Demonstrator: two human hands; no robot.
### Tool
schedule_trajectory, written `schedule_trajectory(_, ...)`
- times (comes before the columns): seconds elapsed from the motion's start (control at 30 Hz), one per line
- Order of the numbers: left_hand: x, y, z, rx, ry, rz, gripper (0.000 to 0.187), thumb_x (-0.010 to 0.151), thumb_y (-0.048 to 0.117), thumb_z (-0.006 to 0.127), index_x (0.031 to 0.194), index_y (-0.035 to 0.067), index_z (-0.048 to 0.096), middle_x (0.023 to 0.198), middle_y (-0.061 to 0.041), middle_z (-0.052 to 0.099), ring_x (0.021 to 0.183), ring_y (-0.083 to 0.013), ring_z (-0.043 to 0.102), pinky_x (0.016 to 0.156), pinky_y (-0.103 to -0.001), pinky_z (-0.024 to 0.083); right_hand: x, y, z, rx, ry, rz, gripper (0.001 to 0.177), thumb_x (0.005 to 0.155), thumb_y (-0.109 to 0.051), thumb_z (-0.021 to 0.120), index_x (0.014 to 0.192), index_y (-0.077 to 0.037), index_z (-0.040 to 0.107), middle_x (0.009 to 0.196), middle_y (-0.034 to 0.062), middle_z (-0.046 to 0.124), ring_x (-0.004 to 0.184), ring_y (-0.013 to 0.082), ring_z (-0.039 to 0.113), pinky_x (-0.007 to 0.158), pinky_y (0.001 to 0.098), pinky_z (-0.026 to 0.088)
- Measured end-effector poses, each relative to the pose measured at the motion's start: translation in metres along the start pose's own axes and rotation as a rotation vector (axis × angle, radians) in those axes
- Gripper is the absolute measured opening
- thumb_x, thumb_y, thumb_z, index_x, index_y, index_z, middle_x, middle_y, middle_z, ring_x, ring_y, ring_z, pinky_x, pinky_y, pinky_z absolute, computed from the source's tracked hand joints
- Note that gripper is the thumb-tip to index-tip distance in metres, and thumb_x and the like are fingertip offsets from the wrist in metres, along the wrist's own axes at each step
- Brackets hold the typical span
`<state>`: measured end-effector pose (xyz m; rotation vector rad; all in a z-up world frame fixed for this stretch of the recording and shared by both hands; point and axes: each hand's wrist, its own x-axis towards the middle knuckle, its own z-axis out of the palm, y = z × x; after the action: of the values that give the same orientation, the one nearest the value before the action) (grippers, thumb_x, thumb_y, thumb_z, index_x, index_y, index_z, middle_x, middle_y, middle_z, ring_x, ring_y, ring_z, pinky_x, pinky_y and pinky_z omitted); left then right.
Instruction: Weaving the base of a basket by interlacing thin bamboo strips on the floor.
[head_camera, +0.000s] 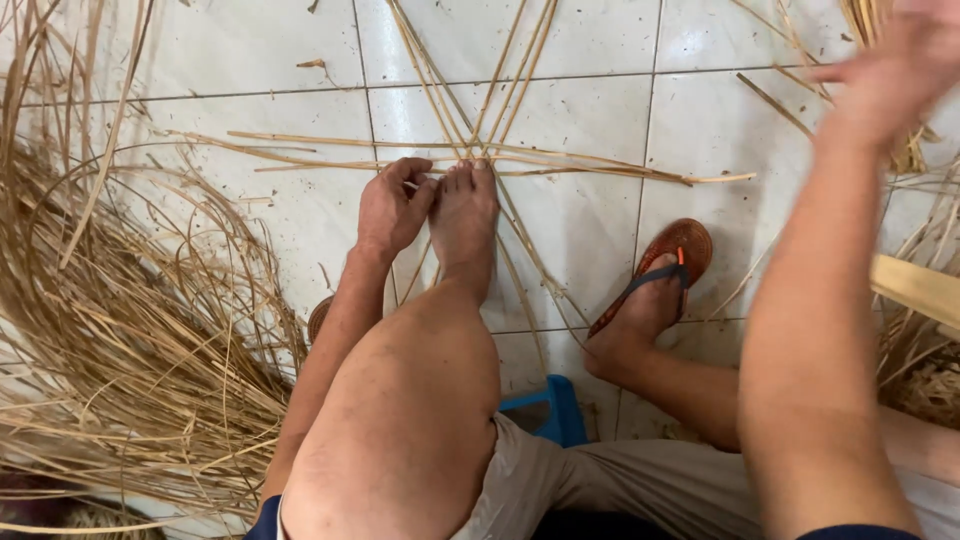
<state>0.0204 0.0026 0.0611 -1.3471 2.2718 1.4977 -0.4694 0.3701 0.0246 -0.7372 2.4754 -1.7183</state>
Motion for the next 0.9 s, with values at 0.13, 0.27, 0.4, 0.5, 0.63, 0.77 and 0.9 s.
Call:
schedule_trajectory(0.13, 0.0, -0.004, -0.001, -0.065, 0.001, -0.009, 0.036, 0.09, 0.026, 0.064, 0.122, 0.012, 0.073, 0.099, 0.0, 0.074, 0.081, -0.0185, 0.071, 0.078, -0.033, 0.06, 0.043, 0.084, -0.076, 0.779, 0.77, 0.607, 0.022, 0.075, -0.019, 0.066, 0.089, -0.004, 0.061, 0.084, 0.0187, 0.065, 0.073, 0.031, 0.064, 0.079, 0.0532, 0.058)
schedule_trajectory(0.27, 0.012, -0.016, 0.008, -0.061, 0.032, 0.043, 0.037, 0.091, 0.038, 0.062, 0.116, 0.013, 0.074, 0.091, -0.006, 0.079, 0.082, -0.0199, 0.077, 0.073, -0.034, 0.057, 0.04, 0.076, -0.06, 0.624, 0.39, 0.177, 0.041, 0.091, -0.014, 0.058, 0.12, 0.008, 0.076, 0.125, 0.0365, 0.074, 0.122, 0.0492, 0.07, 0.104, 0.0716, 0.055)
schedule_trajectory(0.4, 0.007, -0.002, -0.004, -0.094, 0.07, 0.114, 0.034, 0.092, 0.026, 0.065, 0.12, 0.008, 0.074, 0.1, -0.004, 0.077, 0.084, -0.0179, 0.072, 0.081, -0.032, 0.058, 0.011, -0.191, 0.089, 0.457, 0.403, 0.331, 0.013, 0.084, -0.018, 0.082, 0.089, -0.015, 0.071, 0.085, 0.0117, 0.079, 0.079, 0.0267, 0.081, 0.066, 0.0416, 0.065)
schedule_trajectory(0.5, 0.006, 0.016, -0.013, -0.173, 0.1, 0.117, 0.032, 0.095, 0.027, 0.063, 0.12, 0.008, 0.073, 0.1, -0.003, 0.077, 0.083, -0.0138, 0.069, 0.076, -0.03, 0.057, -0.007, -0.191, 0.086, 0.515, 0.432, 0.336, 0.01, 0.075, -0.006, 0.076, 0.083, -0.009, 0.071, 0.067, 0.0132, 0.067, 0.056, 0.0296, 0.067, 0.042, 0.0409, 0.041)
schedule_trajectory(0.63, -0.005, 0.033, -0.012, -0.258, 0.105, 0.238, 0.028, 0.099, 0.021, 0.065, 0.122, 0.007, 0.072, 0.095, -0.002, 0.073, 0.078, -0.0106, 0.062, 0.072, -0.027, 0.055, -0.038, -0.222, 0.065, 0.466, 0.38, 0.326, 0.022, 0.088, -0.014, 0.073, 0.108, -0.005, 0.073, 0.108, 0.0107, 0.078, 0.049, 0.0105, 0.041, 0.034, 0.0289, 0.027)
schedule_trajectory(0.77, 0.002, 0.093, -0.009, -0.279, 0.001, 0.437, 0.028, 0.097, 0.016, 0.064, 0.124, 0.01, 0.069, 0.108, -0.002, 0.069, 0.087, -0.0154, 0.063, 0.079, -0.03, 0.055, -0.036, -0.253, 0.045, 0.581, 0.44, 0.293, 0.019, 0.09, -0.015, 0.071, 0.103, -0.001, 0.072, 0.111, 0.0112, 0.075, 0.049, 0.0096, 0.031, 0.04, 0.0279, 0.029)
schedule_trajectory(0.9, 0.006, 0.137, 0.007, -0.142, -0.093, 0.714, 0.037, 0.098, 0.011, 0.07, 0.134, 0.01, 0.063, 0.113, -0.009, 0.069, 0.081, -0.018, 0.064, 0.074, -0.032, 0.057, -0.037, -0.233, 0.012, 0.651, 0.316, 0.332, 0.053, 0.09, -0.034, 0.068, 0.13, 0.0, 0.074, 0.071, -0.0011, 0.038, 0.051, 0.0055, 0.024, 0.049, 0.0255, 0.026)
